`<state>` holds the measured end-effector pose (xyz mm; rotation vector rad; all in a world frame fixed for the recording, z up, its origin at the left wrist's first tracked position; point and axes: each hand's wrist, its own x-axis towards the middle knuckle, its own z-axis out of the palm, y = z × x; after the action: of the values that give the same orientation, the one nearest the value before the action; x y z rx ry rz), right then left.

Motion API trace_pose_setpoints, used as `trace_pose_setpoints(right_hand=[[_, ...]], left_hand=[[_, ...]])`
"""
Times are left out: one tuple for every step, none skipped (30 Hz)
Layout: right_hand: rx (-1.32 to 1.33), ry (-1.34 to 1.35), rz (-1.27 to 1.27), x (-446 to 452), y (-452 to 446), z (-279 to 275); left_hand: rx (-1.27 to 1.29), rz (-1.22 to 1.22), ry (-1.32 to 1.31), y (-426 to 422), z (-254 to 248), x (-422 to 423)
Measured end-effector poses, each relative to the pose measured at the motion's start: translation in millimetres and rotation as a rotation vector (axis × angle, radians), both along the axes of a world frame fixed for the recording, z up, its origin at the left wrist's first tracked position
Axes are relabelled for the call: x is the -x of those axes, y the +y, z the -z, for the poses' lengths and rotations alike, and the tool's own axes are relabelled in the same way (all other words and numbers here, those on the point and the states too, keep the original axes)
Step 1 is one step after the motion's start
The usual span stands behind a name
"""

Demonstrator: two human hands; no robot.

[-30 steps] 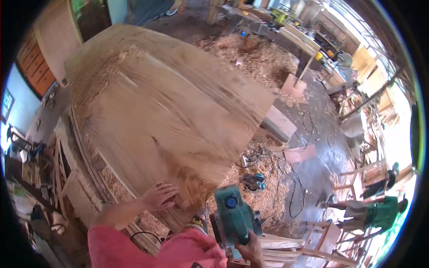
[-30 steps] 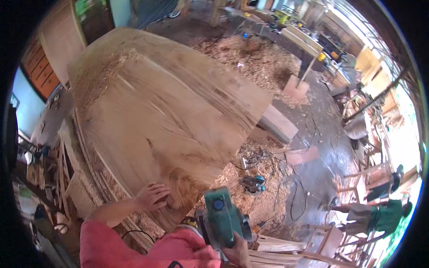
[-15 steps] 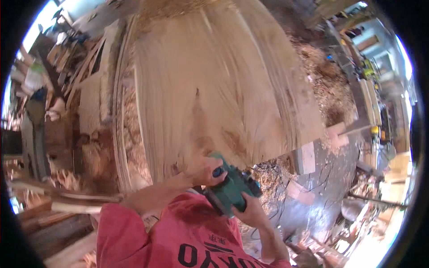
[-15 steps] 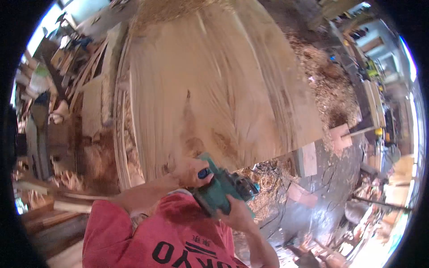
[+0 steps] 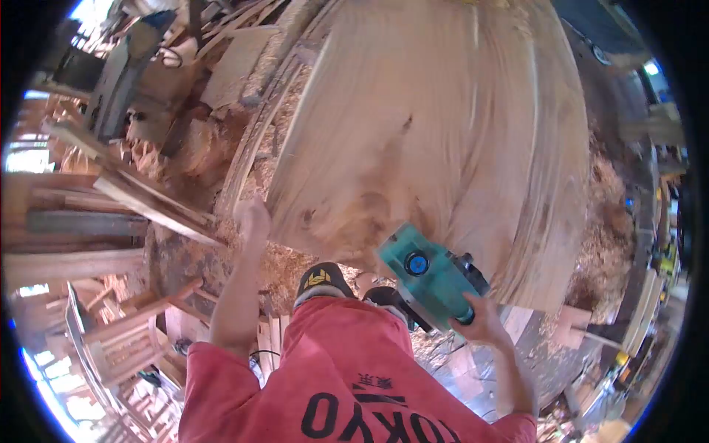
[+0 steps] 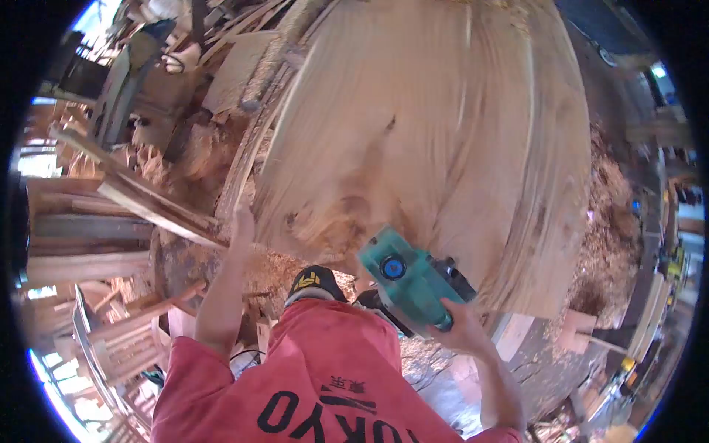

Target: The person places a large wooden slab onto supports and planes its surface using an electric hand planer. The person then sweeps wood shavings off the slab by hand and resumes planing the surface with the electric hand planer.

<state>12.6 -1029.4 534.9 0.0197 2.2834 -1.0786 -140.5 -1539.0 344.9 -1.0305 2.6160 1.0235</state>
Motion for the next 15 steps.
trace_pose_setpoints(right_hand=[[-0.009,0.047,-0.015,2,-7,-5],[0.000,0.056,-0.016,8,-14,-3],[0.009,0.066,-0.018,14,-21,-1],[0.035,0.024,-0.009,18,-26,9],[0.061,-0.016,0.002,20,-31,14],[0.050,0.067,0.013,30,-48,10],[0.066,0.053,0.010,40,-60,15],[0.083,0.040,0.008,51,-71,24],[0.099,0.029,0.008,64,-83,30],[0.092,0.086,-0.005,82,-102,24],[0.084,0.139,-0.016,101,-122,18],[0.148,0.229,-0.034,119,-139,19],[0.211,0.317,-0.049,137,-154,21],[0.204,0.316,-0.068,154,-167,25],[0.198,0.316,-0.087,167,-175,28]], left_hand=[[0.041,-0.036,-0.016,11,4,-6],[0.078,-0.070,-0.028,18,8,-6],[0.067,-0.083,-0.031,17,9,-4],[0.052,-0.097,-0.043,17,9,-3],[0.048,-0.106,-0.067,18,7,-3],[0.043,-0.115,-0.091,20,3,-3],[0.046,-0.116,-0.131,23,-3,-1],[0.049,-0.115,-0.169,24,-7,0],[0.091,-0.050,-0.163,20,3,-1],[0.133,0.017,-0.156,12,21,-3],[0.174,0.088,-0.152,6,35,-7],[0.213,0.141,-0.090,0,41,-12],[0.251,0.197,-0.030,-5,47,-17],[0.256,0.229,-0.005,0,45,-19],[0.261,0.261,0.019,4,42,-21]])
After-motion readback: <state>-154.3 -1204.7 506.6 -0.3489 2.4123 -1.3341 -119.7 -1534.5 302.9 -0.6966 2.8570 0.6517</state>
